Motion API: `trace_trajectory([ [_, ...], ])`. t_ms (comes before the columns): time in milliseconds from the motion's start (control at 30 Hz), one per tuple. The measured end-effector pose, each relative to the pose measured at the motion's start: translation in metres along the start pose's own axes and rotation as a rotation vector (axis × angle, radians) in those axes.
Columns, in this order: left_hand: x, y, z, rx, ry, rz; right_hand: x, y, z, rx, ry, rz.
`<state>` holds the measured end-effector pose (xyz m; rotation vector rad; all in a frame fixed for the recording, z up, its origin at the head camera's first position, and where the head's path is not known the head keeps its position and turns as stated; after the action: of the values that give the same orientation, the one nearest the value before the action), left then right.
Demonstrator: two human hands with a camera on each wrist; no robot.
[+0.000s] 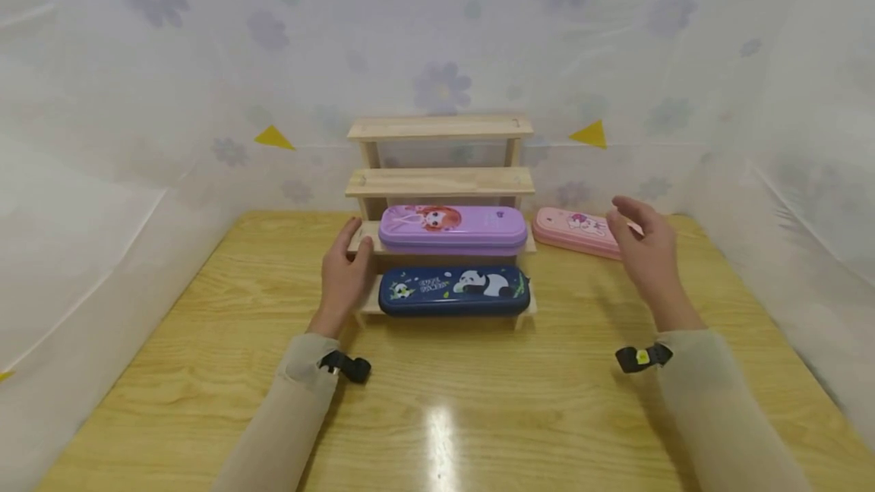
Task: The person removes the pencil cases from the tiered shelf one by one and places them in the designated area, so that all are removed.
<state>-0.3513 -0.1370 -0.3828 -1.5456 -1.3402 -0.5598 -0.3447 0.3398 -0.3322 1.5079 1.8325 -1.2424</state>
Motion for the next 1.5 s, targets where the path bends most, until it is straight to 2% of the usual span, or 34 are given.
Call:
trace_trajectory([
  [300, 0.001, -0.001, 0.000, 0.000, 0.007, 0.000, -0.034, 0.000, 0.019, 0.018, -0.069, -0.149],
  [467, 0.002, -0.001, 0.000, 0.002, 0.010, -0.001, -0.051, 0.001, 0.034, -0.007, -0.095, -0.195],
  [1133, 0.000, -0.001, 0.000, -0.003, 0.011, -0.003, -0.082, -0.004, 0.080, -0.126, -0.196, -0.235],
  [1500, -0.001, 0.000, 0.001, -0.008, 0.010, -0.012, -0.086, -0.005, 0.099, -0.167, -0.238, -0.206],
])
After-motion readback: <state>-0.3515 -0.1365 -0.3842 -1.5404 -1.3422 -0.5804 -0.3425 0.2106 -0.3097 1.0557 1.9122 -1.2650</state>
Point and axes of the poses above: each hand's wrist, its own y-axis away from the middle knuckle, its own z-axis out of the palm, x = y × z, the point moved 10 cm from there along -y, towards the middle knuckle, and after that the axes turned 6 degrees about -x, right-handed, at the moved point
